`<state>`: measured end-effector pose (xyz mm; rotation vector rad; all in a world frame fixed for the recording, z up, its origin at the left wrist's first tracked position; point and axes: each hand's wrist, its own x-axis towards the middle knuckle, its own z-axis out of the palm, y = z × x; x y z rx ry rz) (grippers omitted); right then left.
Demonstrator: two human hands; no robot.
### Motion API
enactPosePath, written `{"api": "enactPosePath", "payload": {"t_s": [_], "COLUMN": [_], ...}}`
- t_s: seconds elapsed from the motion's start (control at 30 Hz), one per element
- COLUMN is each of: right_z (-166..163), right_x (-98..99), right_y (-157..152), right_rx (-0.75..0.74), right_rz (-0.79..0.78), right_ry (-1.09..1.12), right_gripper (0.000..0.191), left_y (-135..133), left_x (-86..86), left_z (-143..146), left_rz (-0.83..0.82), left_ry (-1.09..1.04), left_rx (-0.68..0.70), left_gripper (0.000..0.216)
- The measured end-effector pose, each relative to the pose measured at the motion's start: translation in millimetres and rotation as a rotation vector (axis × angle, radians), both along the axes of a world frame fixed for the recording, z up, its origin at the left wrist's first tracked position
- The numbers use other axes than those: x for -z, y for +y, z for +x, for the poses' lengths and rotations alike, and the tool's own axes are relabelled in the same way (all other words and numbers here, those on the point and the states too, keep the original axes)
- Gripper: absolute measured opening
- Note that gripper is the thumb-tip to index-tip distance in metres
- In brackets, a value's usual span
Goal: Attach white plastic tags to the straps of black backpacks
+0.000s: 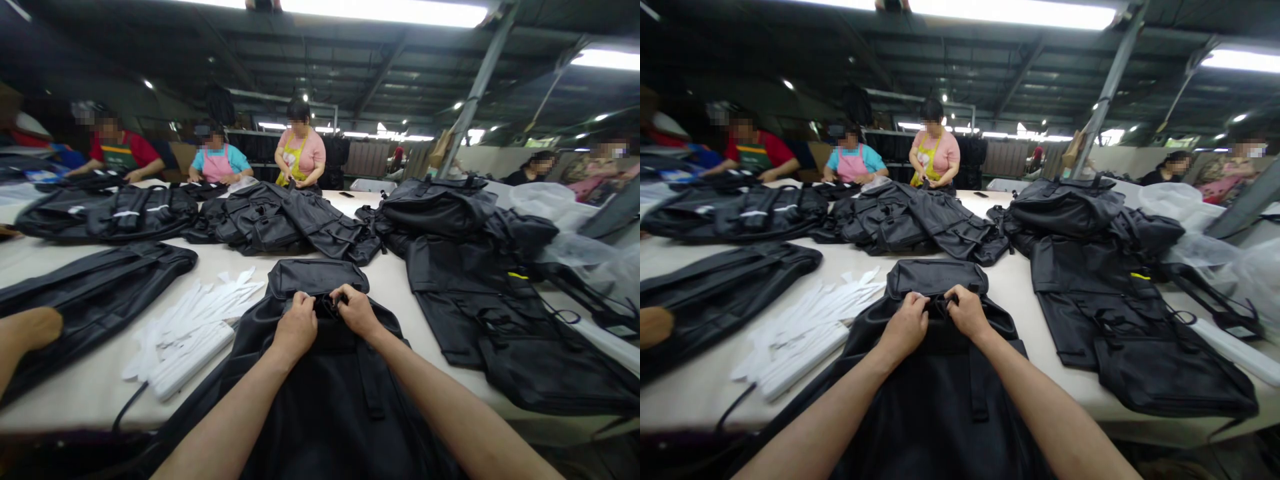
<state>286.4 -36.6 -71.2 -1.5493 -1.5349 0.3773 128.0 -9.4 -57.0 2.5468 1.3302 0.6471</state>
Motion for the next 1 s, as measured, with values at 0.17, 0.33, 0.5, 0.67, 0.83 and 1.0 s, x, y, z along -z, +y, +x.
{"api": "enactPosePath", "payload": {"t_s": [0.17, 0.33, 0.5, 0.67, 0.83, 1.0], "right_z": [-10.3, -22.8, -16.4, 5.0, 2.8, -8.4], "right_x": [-0.2, -0.5, -0.4, -3.9, -12.7, -22.0], "right_y": [-13.4, -20.3, -15.8, -4.4, -0.5, 15.4], "right_rx": [-0.052, -0.058, 0.012, 0.113, 0.081, -0.142], "right_rz": [-0.086, -0.250, -0.157, -0.129, -0.086, -0.207], "right_ry": [-0.417, -0.730, -0.217, 0.208, 0.227, -0.094], "right_gripper": [0.049, 0.030, 0.011, 0.008, 0.023, 0.024], "left_y": [2.2, 3.1, 2.6, 1.1, 7.1, 6.3], "left_x": [7.4, 15.3, 22.9, 26.7, 21.0, 20.3], "left_z": [1.1, 3.9, 4.2, -8.9, -31.9, -41.7], "left_rz": [0.020, 0.043, 0.055, 0.059, 0.028, 0.037], "left_ry": [0.284, 0.294, 0.282, 0.234, 0.180, 0.138], "left_rx": [0.008, -0.016, -0.009, 0.156, 0.323, 0.368], "left_gripper": [0.031, 0.026, 0.025, 0.026, 0.018, 0.018]}}
